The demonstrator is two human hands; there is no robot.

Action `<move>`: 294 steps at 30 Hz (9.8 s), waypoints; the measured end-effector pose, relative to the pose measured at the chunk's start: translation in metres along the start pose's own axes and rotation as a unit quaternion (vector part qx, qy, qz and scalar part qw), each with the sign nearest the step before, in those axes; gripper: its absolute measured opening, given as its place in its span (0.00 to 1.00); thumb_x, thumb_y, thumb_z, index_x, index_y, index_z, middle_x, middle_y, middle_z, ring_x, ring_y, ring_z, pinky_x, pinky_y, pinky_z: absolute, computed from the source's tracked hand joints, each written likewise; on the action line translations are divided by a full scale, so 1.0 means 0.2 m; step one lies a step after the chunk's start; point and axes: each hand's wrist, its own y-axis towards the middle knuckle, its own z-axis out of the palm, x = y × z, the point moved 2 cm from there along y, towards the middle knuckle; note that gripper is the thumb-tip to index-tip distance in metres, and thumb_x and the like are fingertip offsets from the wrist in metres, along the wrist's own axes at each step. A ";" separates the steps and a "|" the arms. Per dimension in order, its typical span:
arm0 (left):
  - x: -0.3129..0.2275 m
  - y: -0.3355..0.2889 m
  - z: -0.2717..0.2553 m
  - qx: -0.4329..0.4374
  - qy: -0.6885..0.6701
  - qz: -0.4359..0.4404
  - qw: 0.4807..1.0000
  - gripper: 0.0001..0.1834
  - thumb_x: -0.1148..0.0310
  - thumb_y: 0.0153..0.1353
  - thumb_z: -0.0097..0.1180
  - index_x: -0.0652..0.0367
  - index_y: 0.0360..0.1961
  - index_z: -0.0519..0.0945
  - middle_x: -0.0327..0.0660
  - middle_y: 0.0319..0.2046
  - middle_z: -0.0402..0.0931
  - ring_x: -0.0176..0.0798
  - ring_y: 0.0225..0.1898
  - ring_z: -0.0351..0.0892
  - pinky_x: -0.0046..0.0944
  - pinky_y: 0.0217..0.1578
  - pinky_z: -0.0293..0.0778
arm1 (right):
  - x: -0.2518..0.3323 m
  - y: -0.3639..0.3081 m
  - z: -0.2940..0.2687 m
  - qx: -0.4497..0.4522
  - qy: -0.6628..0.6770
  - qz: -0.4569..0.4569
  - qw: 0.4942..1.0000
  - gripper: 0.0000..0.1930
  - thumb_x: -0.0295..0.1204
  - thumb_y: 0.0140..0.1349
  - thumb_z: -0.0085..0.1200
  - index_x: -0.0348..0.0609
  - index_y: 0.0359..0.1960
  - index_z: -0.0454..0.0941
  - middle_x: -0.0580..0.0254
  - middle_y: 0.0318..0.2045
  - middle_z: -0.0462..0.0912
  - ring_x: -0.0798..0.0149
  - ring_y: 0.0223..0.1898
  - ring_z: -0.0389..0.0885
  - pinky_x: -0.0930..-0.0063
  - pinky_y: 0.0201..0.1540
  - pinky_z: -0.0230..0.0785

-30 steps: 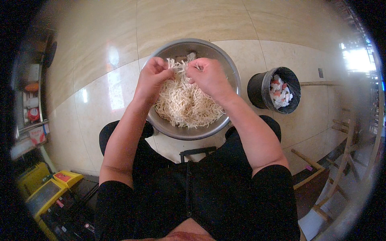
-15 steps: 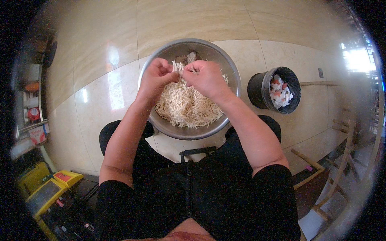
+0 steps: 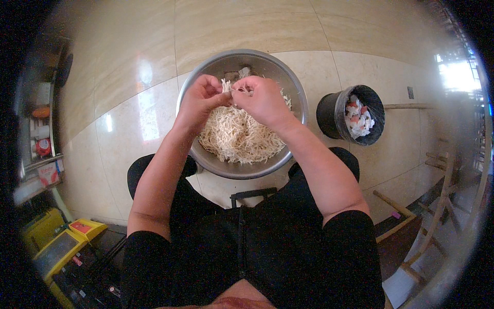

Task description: The person sits on the floor and uses both hands to separate clumps of dry noodles in a metal bowl, occasionally discarding small pieces into a nearby trash bin.

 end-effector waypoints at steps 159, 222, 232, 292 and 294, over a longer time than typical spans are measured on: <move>0.03 -0.01 -0.03 0.057 0.124 -0.082 0.987 0.14 0.86 0.44 0.52 0.60 0.33 0.70 0.36 0.30 0.72 0.29 0.33 0.72 0.28 0.37 0.69 | -0.02 0.02 -0.09 0.029 0.035 0.112 0.993 0.12 0.33 0.59 0.51 0.37 0.40 0.72 0.67 0.27 0.75 0.75 0.28 0.74 0.83 0.25 0.64; 0.21 0.02 0.06 -0.048 0.013 -0.004 0.999 0.29 0.50 0.66 0.36 0.62 0.58 0.62 0.45 0.51 0.67 0.36 0.52 0.65 0.32 0.53 0.61 | -0.04 -0.06 0.26 0.043 0.252 -0.013 0.967 0.30 0.46 0.66 0.36 0.36 0.62 0.51 0.48 0.59 0.60 0.59 0.61 0.55 0.69 0.63 0.45; 0.27 -0.14 0.28 -0.027 -0.112 -0.034 0.993 0.35 0.46 0.66 0.23 0.62 0.64 0.51 0.46 0.63 0.51 0.39 0.64 0.49 0.37 0.63 0.44 | -0.15 0.07 0.21 -0.073 0.215 0.035 0.973 0.40 0.58 0.63 0.27 0.30 0.61 0.49 0.44 0.64 0.47 0.53 0.66 0.44 0.68 0.66 0.36; -0.01 -0.02 0.00 -0.072 0.141 0.008 0.987 0.07 0.74 0.52 0.55 0.65 0.33 0.77 0.35 0.23 0.76 0.26 0.23 0.72 0.25 0.26 0.68 | -0.05 -0.03 0.13 0.033 0.433 0.103 0.895 0.17 0.35 0.60 0.50 0.36 0.46 0.68 0.60 0.38 0.75 0.68 0.40 0.74 0.72 0.46 0.66; -0.01 -0.03 0.00 -0.065 0.130 -0.027 0.989 0.08 0.73 0.53 0.56 0.65 0.34 0.77 0.34 0.23 0.76 0.25 0.23 0.72 0.25 0.25 0.68 | -0.06 -0.04 0.12 0.002 0.403 0.104 0.909 0.14 0.27 0.56 0.54 0.37 0.43 0.70 0.61 0.36 0.76 0.70 0.36 0.75 0.76 0.41 0.69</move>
